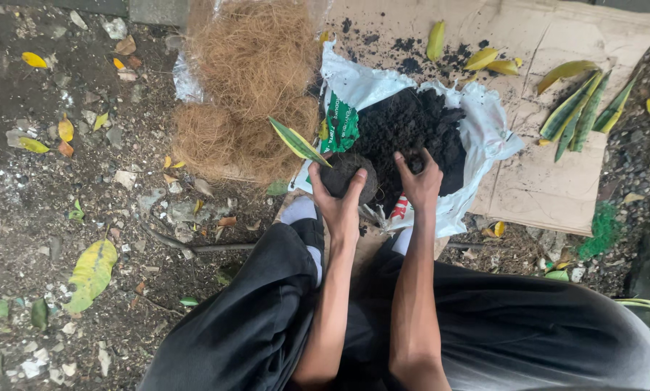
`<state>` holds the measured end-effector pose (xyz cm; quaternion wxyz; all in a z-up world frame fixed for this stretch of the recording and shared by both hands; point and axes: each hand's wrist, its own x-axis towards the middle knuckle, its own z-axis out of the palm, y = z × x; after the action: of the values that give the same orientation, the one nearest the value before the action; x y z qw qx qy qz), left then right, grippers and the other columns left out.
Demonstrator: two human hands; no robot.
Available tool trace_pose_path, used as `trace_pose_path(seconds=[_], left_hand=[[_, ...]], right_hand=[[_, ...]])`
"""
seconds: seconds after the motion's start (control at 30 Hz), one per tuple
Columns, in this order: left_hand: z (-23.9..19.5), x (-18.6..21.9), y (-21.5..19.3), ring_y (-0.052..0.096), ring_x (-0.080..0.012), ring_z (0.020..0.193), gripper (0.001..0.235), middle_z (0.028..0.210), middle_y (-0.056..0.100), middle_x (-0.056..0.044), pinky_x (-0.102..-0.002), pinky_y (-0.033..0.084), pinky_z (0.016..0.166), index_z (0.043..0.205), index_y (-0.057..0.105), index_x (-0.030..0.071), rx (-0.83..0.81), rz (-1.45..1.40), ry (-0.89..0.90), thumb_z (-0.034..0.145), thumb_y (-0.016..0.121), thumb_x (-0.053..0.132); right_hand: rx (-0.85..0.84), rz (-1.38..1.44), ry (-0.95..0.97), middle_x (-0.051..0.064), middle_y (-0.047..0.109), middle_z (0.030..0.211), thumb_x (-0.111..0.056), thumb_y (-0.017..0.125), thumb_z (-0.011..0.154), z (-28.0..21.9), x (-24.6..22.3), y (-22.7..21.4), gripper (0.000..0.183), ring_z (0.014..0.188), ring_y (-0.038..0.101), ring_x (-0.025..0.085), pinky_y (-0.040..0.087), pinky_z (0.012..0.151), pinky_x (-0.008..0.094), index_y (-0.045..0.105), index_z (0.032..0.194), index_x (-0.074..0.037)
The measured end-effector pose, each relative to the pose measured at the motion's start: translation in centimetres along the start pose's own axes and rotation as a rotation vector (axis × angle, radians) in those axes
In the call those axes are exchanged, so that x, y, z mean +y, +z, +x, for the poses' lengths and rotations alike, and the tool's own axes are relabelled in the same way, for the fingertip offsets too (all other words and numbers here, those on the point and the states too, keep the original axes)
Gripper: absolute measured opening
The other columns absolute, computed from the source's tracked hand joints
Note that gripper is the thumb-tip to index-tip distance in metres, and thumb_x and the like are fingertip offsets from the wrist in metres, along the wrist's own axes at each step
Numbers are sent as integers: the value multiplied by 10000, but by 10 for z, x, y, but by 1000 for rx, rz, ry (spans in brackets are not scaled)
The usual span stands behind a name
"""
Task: The person sits on the ground and wraps a plant cutting with soil and coconut coir. They first pack soil around the base of the cutting, then wrap the root area with a layer of coconut coir, pressing it firmly to secure the material.
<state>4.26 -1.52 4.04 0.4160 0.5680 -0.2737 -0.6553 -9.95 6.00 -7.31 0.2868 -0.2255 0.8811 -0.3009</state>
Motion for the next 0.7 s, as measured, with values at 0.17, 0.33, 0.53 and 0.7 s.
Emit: trace_pose_path(seconds=[0.17,0.33,0.53,0.7], left_hand=[[-1,1,-1,645,-145,998,575,1147,633,-76,-282,535,901,1348,472,39,-28,-12,67,860,773,1],[-1,-1,-3,633,-145,979,574,1136,628,-82,-285,532,880,1361,459,51,-44,-35,33,875,764,21],[0,-11,-5,639,-142,1011,599,1173,629,-86,-285,532,895,1375,448,77,-32,-69,-16,873,774,63],[3,-25,-11,625,-117,1091,685,1268,603,-62,-292,532,935,1461,393,127,28,-106,-98,890,766,197]], right_hand=[[-129,136,99,104,758,897,-222,807,878,-10,-21,-15,337,800,745,175,602,663,325,732,1147,-33],[-132,203,40,53,769,932,-124,809,872,-11,-29,-21,286,763,741,110,601,623,253,741,1135,-33],[-197,247,99,80,755,895,-109,817,880,-10,-13,-17,286,761,699,113,560,677,248,742,1138,-10],[-203,337,115,35,751,1029,-76,700,914,-8,2,-9,238,798,730,103,567,701,233,718,1147,-34]])
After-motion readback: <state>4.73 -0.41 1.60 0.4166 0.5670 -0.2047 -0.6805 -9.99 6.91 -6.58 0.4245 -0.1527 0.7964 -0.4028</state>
